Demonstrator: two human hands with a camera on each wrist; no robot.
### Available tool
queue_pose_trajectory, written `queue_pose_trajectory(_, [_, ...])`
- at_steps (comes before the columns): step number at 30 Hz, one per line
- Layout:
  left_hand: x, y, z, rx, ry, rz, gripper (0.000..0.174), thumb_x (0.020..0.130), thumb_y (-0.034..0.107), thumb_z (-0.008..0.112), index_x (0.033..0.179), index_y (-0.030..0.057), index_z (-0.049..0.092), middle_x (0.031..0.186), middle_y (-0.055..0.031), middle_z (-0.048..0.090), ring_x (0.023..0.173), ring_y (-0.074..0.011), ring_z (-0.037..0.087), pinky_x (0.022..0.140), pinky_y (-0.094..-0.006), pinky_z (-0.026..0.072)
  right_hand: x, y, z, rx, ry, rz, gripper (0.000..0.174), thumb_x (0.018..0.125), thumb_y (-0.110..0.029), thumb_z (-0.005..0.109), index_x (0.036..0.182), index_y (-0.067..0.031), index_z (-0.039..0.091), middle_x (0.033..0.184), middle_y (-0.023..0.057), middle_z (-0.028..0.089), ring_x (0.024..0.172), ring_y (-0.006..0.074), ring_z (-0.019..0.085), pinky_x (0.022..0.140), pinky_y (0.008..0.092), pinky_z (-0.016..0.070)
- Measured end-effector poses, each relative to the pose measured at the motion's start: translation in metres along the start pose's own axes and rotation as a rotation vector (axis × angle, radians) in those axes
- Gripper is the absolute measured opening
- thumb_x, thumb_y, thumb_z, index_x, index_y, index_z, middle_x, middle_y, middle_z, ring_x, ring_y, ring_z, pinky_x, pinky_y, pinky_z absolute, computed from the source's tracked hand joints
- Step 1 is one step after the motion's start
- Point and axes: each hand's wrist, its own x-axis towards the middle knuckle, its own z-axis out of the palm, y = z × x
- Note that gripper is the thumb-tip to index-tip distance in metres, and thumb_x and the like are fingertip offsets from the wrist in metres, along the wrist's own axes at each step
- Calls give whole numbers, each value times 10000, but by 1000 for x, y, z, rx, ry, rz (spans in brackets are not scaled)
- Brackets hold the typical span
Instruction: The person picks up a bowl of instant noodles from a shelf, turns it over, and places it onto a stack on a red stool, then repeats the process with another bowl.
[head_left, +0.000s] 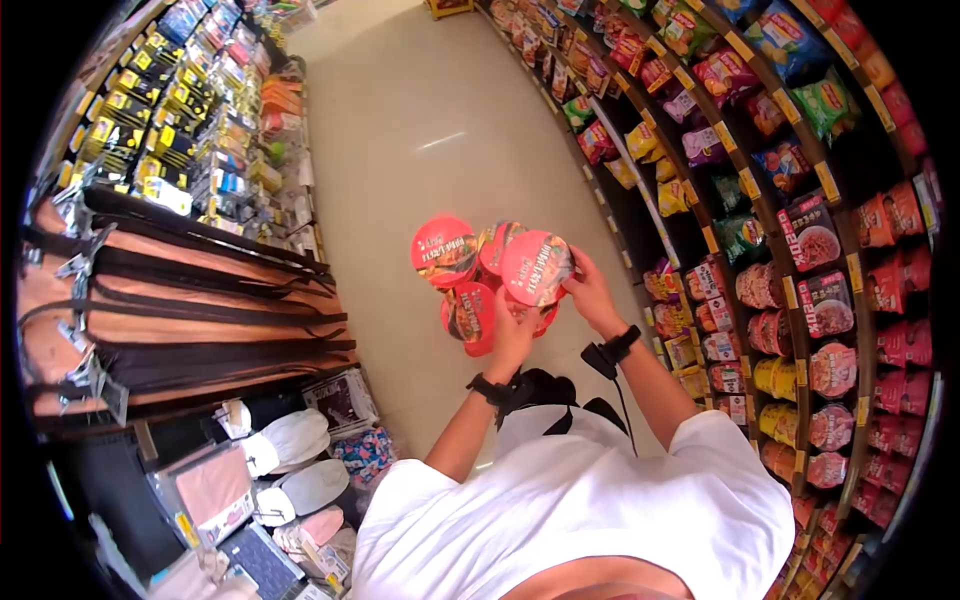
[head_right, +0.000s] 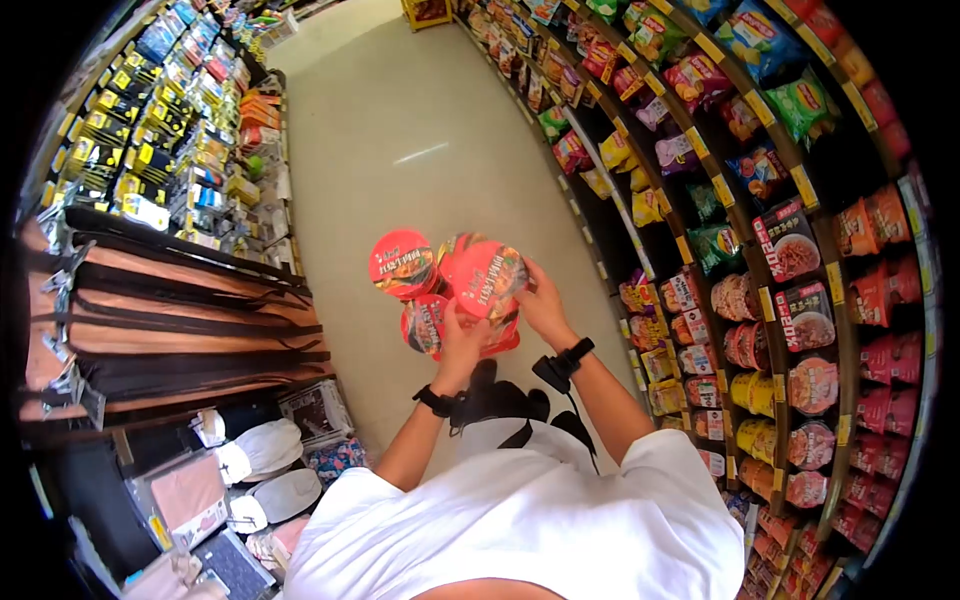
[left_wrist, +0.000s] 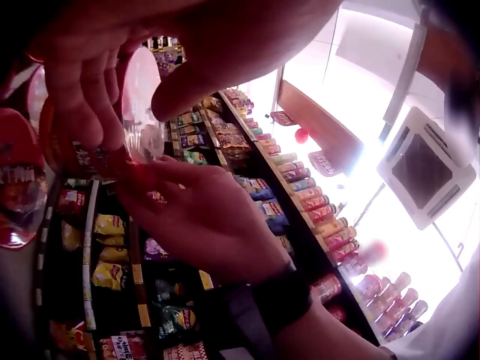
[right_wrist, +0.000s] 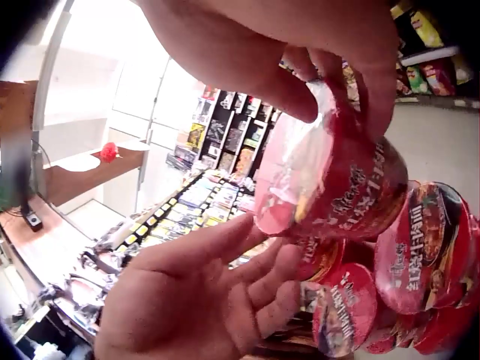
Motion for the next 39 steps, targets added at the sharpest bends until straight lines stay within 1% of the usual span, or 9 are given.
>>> queue_pose_trajectory(2, [24,-19,-7,28,77,39,765,905,67,635,1510,37,168,1073,-117,536,817,-168,631,673,-291,536,22,0,11,-74,1,9,579,865,5,576,1424,11,427,1283,161,596,1099,211,613,932,321,490])
queue_pose_trajectory(10, [53,7,-22,-102,-27,-119,889,895,23,598,1542,37,-12,1065,-109,577,913,-151,601,724,-287,530,61,13,42,-24,39,120,523,888,81,508,1402,11,442,1324,137,569,1180,189,570,988,296,452])
queue_pose_trajectory(19, [54,15,-30,-12,-122,-119,955,902,38,613,1552,45,-86,1261,-132,543,982,-166,598,757,-275,523,19,22,48,-73,226,17,529,898,-34,599,1403,2,445,1317,180,588,1196,285,591,954,341,498])
queue_pose_trajectory(21, [57,26,-32,-25,-140,-135,948,911,46,619,1574,141,-51,1321,-142,504,991,-179,615,738,-284,529,-3,9,38,-9,174,100,535,893,3,599,1405,-12,448,1425,151,487,1296,272,507,973,355,486])
queue_pose_trajectory(28, [61,6,-44,91,-151,-160,948,915,123,658,1576,109,-20,1405,-144,455,1009,-192,610,773,-313,525,-118,9,-47,-12,360,8,513,909,-15,602,1403,-29,459,1407,125,503,1249,240,541,959,345,495])
queue_pose_trajectory(32, [31,-26,-25,105,-148,-109,862,916,138,650,1559,73,79,1251,-92,553,940,-166,604,779,-318,520,-221,15,-110,54,590,-49,467,915,-71,635,1359,-18,498,1329,125,576,1160,218,593,928,323,502])
queue_pose_trajectory(33, [-8,-1,-4,65,-203,-157,706,925,133,631,1500,55,228,1097,-58,594,890,-144,603,741,-283,517,-249,19,-124,117,630,-106,439,916,-68,638,1336,-20,519,1312,118,587,1145,209,599,923,314,500])
queue_pose_trajectory(36, [-56,-54,28,153,-415,19,559,936,130,617,1420,53,349,1007,-39,598,850,-133,605,719,-267,512,-352,11,-148,215,778,-101,361,917,-57,636,1267,-14,561,1222,91,632,1087,178,611,910,301,499])
queue_pose_trajectory(39, [-136,-105,79,180,-646,-174,416,954,141,595,1340,64,463,1021,-39,627,845,-135,614,724,-277,512,-457,23,-155,206,963,-112,295,914,-58,645,1201,-13,592,1130,62,664,1004,146,620,891,291,501])
